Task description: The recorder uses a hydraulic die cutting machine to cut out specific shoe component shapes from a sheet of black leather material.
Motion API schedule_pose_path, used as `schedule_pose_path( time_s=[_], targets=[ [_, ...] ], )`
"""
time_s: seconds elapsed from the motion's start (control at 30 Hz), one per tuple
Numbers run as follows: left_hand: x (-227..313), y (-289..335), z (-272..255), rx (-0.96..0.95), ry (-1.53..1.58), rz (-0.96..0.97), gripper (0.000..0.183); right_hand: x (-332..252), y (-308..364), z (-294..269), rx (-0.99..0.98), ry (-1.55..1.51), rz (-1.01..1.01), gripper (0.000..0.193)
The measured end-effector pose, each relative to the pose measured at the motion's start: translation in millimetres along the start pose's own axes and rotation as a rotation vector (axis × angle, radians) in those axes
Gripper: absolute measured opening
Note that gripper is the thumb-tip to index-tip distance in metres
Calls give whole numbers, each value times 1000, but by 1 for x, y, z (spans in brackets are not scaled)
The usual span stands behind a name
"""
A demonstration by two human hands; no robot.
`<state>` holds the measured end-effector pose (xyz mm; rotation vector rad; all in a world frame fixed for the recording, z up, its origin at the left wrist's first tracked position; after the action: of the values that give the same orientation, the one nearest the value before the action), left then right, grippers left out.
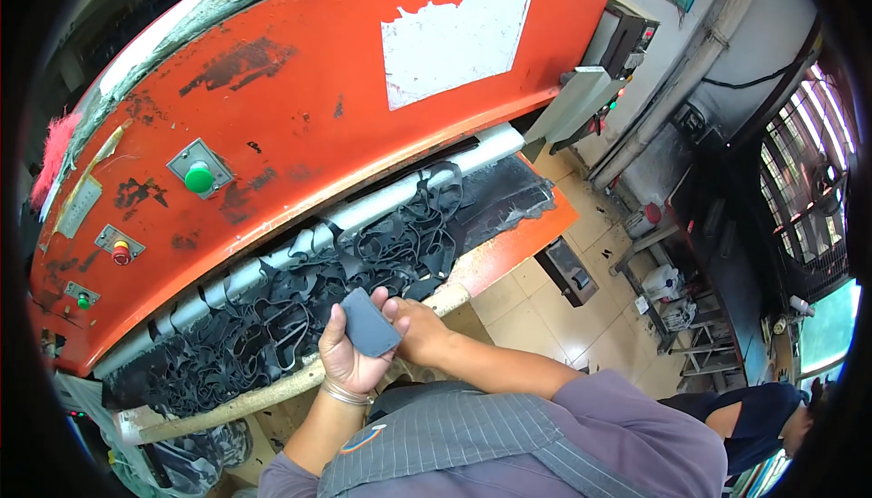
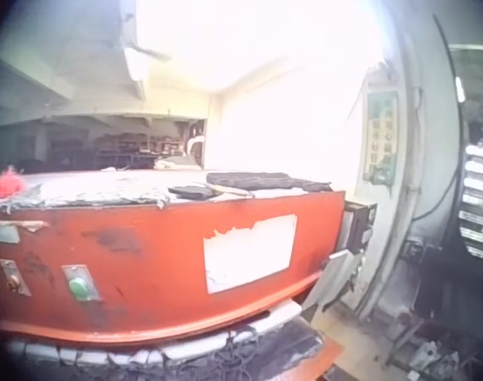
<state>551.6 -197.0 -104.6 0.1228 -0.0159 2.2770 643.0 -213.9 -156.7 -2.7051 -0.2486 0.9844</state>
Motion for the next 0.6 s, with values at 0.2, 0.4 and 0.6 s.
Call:
schedule_pose_path(
  time_s=[0.2,0.4,0.6],
  targets=[
    [50,-19,2,167,-38,43,47,-8,-33,-39,-482,-27,-121,26],
    [103,-130,15,301,-609,149,57,101,-160,-129,60,115,392,60],
    [132,-243,-31,343,-1070,304,46,134,-205,-100,-79,225,598,71]
  ],
)
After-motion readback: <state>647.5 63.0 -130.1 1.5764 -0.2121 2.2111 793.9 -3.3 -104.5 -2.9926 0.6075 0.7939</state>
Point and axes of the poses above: each hand's wrist, its own y-axis away from the middle knuckle, its own z-axis out of the palm, x = y × z, the point moved 5 cm from there along -y, towards the middle knuckle
